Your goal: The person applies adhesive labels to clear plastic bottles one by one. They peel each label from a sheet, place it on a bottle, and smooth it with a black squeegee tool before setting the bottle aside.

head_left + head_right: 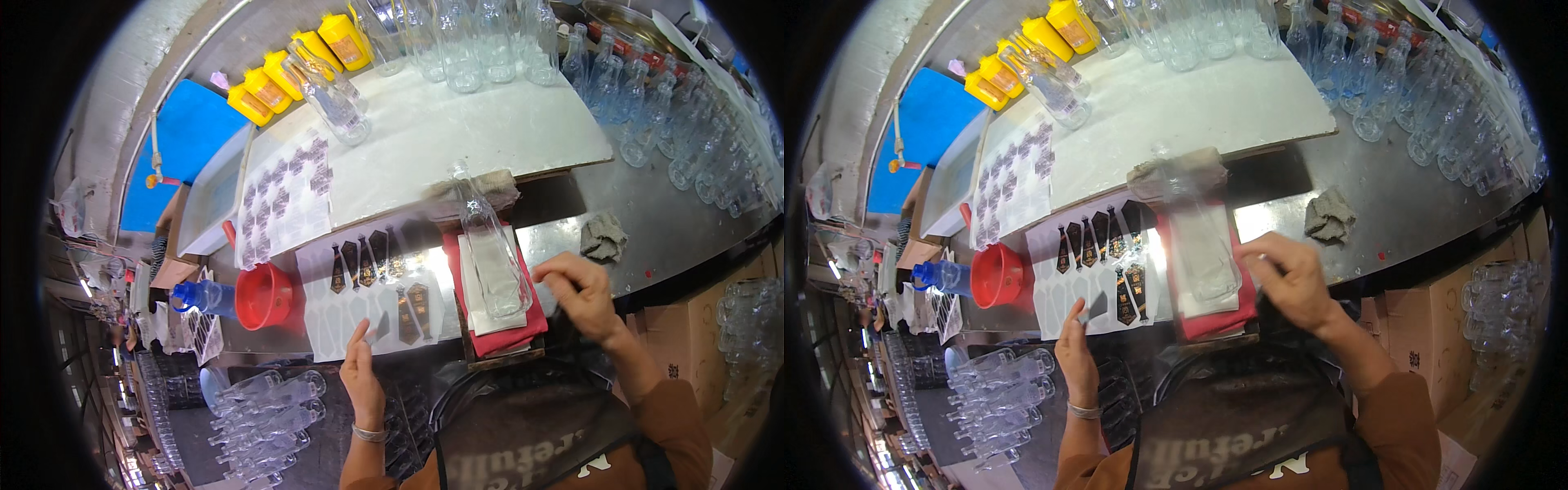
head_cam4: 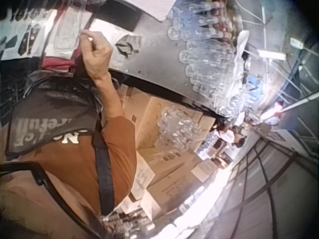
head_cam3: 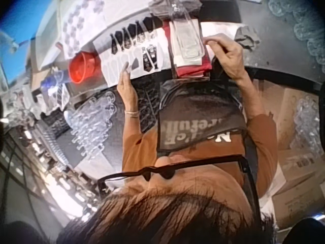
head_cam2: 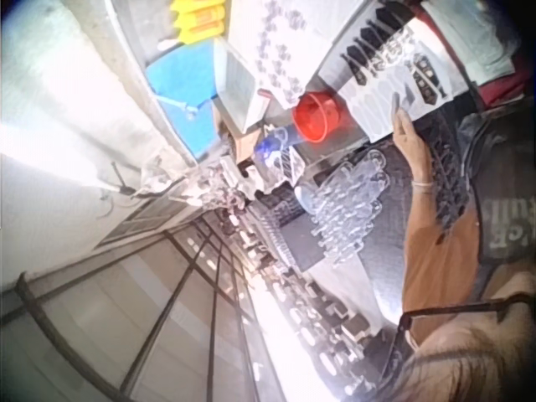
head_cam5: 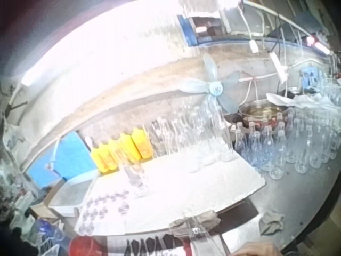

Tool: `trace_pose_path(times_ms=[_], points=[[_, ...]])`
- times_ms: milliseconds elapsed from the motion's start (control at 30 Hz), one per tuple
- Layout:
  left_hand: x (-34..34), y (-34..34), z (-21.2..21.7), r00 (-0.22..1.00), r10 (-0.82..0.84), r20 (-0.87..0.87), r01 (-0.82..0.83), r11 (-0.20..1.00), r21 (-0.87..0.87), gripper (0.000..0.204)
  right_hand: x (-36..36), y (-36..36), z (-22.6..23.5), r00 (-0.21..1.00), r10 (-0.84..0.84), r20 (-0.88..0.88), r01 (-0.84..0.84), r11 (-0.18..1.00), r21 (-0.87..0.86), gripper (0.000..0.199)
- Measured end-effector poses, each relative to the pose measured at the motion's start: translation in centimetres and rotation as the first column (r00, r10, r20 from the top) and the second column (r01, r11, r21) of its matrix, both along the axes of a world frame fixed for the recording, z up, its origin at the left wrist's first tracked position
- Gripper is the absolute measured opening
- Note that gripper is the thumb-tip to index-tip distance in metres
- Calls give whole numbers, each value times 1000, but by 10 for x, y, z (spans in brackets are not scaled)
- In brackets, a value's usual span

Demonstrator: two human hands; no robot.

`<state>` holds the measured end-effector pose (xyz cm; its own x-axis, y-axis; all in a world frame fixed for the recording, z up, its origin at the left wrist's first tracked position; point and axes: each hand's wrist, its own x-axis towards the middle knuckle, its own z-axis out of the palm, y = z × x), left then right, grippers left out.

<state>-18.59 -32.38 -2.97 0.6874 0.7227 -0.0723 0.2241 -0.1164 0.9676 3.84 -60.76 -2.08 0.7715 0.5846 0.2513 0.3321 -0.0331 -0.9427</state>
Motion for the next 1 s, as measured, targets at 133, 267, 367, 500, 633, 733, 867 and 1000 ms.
trace_pose_path(times_ms=[133, 267, 367, 500, 633, 733, 867, 1000], points=[[45, -36, 35, 928, -64, 366, 186, 933, -308, 55, -24, 62, 48, 883, 64, 465, -76, 997, 7, 19], [68, -74, 58, 869, -188, 458, 331, 908, -256, 63, -30, 103, 59, 769, -2, 639, 27, 999, -29, 16], [70, -84, 62, 880, -313, 358, 359, 931, -69, 73, -19, 84, 62, 712, 13, 702, 30, 998, -48, 21], [74, -82, 62, 878, -383, 287, 379, 923, 71, 78, -19, 34, 85, 859, 179, 480, -106, 979, -176, 17], [107, -77, 50, 883, -447, 145, 433, 893, 121, 72, 12, 30, 84, 927, 280, 250, -225, 948, -226, 15], [133, -86, 22, 884, -437, 167, 414, 897, 157, 88, 38, 46, 65, 937, 298, 183, -248, 935, -252, 16], [147, -86, -1, 905, -420, 66, 385, 877, 289, 84, 64, 71, 53, 942, 252, 222, -159, 916, -368, 18], [151, -89, -6, 904, -410, 120, 368, 891, 266, 82, 83, 80, 37, 983, 82, 163, -29, 951, -307, 35]])
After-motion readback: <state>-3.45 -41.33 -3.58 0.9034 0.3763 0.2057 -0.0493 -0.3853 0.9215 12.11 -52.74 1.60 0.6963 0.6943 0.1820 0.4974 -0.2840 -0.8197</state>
